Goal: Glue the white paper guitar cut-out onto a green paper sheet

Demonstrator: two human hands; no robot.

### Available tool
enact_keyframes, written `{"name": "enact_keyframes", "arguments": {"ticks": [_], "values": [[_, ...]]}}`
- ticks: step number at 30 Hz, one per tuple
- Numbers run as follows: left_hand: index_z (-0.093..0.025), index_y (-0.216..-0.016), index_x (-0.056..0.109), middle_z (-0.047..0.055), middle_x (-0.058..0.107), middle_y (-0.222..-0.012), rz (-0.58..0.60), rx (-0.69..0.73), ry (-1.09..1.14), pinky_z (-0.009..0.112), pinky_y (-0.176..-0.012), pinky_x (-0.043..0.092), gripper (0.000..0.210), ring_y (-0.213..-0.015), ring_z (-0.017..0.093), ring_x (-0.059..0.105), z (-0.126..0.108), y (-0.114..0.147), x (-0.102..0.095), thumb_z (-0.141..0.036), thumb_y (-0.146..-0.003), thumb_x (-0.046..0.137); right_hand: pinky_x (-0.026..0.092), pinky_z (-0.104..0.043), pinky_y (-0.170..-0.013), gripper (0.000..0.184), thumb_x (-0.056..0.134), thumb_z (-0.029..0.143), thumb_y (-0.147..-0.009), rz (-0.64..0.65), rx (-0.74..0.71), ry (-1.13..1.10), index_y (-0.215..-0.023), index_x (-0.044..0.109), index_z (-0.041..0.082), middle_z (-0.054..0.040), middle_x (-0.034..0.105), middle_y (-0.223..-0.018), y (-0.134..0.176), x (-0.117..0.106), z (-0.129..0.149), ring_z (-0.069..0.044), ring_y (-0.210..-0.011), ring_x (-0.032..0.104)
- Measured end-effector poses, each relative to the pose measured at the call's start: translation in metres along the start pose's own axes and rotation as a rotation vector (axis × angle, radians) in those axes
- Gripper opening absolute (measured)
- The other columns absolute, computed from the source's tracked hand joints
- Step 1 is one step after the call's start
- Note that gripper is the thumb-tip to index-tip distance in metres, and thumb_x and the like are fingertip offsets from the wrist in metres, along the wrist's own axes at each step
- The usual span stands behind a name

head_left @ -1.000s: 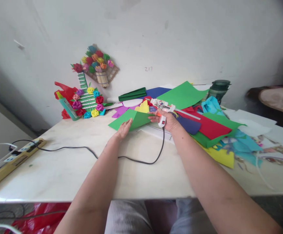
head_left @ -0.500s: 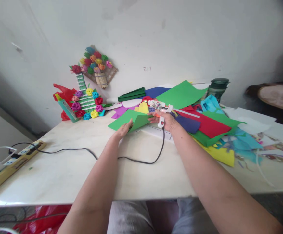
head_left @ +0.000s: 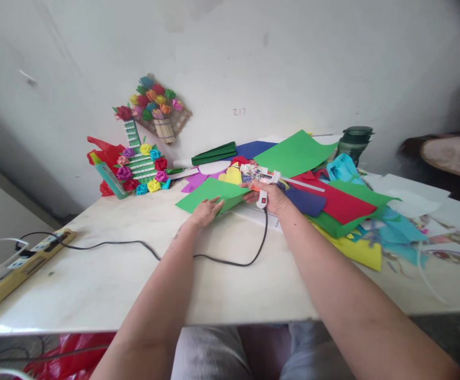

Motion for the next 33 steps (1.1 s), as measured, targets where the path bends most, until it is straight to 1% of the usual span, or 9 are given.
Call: {"name": "enact_keyframes", "arguments": {"ticks": [3,5,8,11,15,18,21,24,33], "values": [[-0.018,-0.104,0.058,0.006,0.049,-0.125,0.02,0.032,-0.107,0.038,-0.102,0.022,0.05,-0.117,0.017,0.042,-0.008,0.001,-0.002,-0.031,-0.088,0.013,0.053,-0.027,-0.047,0.016,0.062,0.028,-0.069,0.0,-0.001,0.003,-0.069,0.056,0.013,-0.0103,0.068,-0.083,0.0,-0.002,-0.003,-0.018,-0.057,0.064],[-0.019,-0.111,0.054,0.006,0.05,-0.124,0.026,0.049,-0.187,0.04,-0.102,0.02,0.045,-0.118,0.016,0.041,-0.016,0.002,-0.004,-0.025,-0.088,0.016,0.054,-0.028,-0.049,0.016,0.061,0.029,-0.07,0.013,-0.004,0.005,-0.07,0.056,0.013,-0.01,0.068,-0.083,-0.001,-0.003,-0.005,-0.018,-0.058,0.064],[-0.019,-0.128,0.036,0.008,0.048,-0.125,0.013,0.05,-0.27,0.041,-0.102,0.018,0.045,-0.119,0.014,0.038,-0.029,0.005,-0.01,-0.021,-0.087,0.02,0.054,-0.028,-0.051,0.016,0.061,0.029,-0.071,0.032,0.005,0.009,-0.071,0.056,0.014,-0.0096,0.068,-0.081,-0.001,-0.004,-0.007,-0.018,-0.057,0.065],[-0.019,-0.134,0.024,0.008,0.048,-0.126,-0.005,0.029,-0.281,0.042,-0.102,0.016,0.049,-0.118,0.014,0.039,-0.037,0.008,-0.012,-0.022,-0.086,0.023,0.054,-0.028,-0.05,0.016,0.06,0.029,-0.071,0.031,0.015,0.024,-0.071,0.057,0.014,-0.0094,0.068,-0.078,-0.001,-0.004,-0.008,-0.018,-0.056,0.064],[-0.018,-0.134,0.025,0.006,0.051,-0.123,-0.05,-0.006,-0.206,0.039,-0.103,0.016,0.049,-0.117,0.014,0.04,-0.036,0.009,-0.011,-0.023,-0.085,0.025,0.054,-0.027,-0.048,0.016,0.059,0.029,-0.072,0.004,0.035,0.033,-0.072,0.057,0.013,-0.0092,0.068,-0.073,-0.001,-0.006,-0.009,-0.017,-0.053,0.064],[-0.019,-0.133,0.028,0.004,0.05,-0.124,-0.101,-0.006,-0.182,0.038,-0.104,0.013,0.05,-0.123,0.016,0.031,-0.033,0.006,-0.009,-0.027,-0.084,0.029,0.053,-0.027,-0.047,0.016,0.058,0.029,-0.072,-0.021,0.055,0.03,-0.071,0.057,0.013,-0.0095,0.068,-0.07,0.0,-0.007,-0.01,-0.018,-0.051,0.063],[-0.021,-0.133,0.029,0.003,0.04,-0.132,-0.064,-0.011,-0.189,0.041,-0.104,0.011,0.05,-0.128,0.017,0.021,-0.031,0.002,-0.003,-0.029,-0.084,0.029,0.053,-0.027,-0.046,0.015,0.058,0.028,-0.072,-0.038,0.068,0.014,-0.07,0.056,0.013,-0.0093,0.068,-0.069,0.0,-0.007,-0.01,-0.018,-0.053,0.064],[-0.024,-0.134,0.027,0.0,0.038,-0.134,-0.018,-0.001,-0.202,0.044,-0.104,0.008,0.049,-0.129,0.017,0.019,-0.032,-0.001,0.0,-0.028,-0.084,0.027,0.053,-0.028,-0.046,0.013,0.058,0.027,-0.072,-0.049,0.07,-0.005,-0.07,0.056,0.014,-0.0091,0.068,-0.07,0.001,-0.007,-0.009,-0.018,-0.053,0.064],[-0.025,-0.135,0.023,0.002,0.037,-0.135,-0.057,0.025,-0.277,0.045,-0.104,0.003,0.05,-0.129,0.016,0.02,-0.039,0.001,0.002,-0.026,-0.085,0.026,0.053,-0.028,-0.046,0.016,0.059,0.029,-0.072,-0.049,0.067,0.009,-0.071,0.055,0.014,-0.0088,0.068,-0.069,0.001,-0.008,-0.01,-0.018,-0.051,0.063]]}}
Point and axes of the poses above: each hand's wrist, its own y-axis away from the middle knuckle, its own x-axis out of the palm, z = x × y, the point moved 5 cm from there along -y, towards the middle knuckle
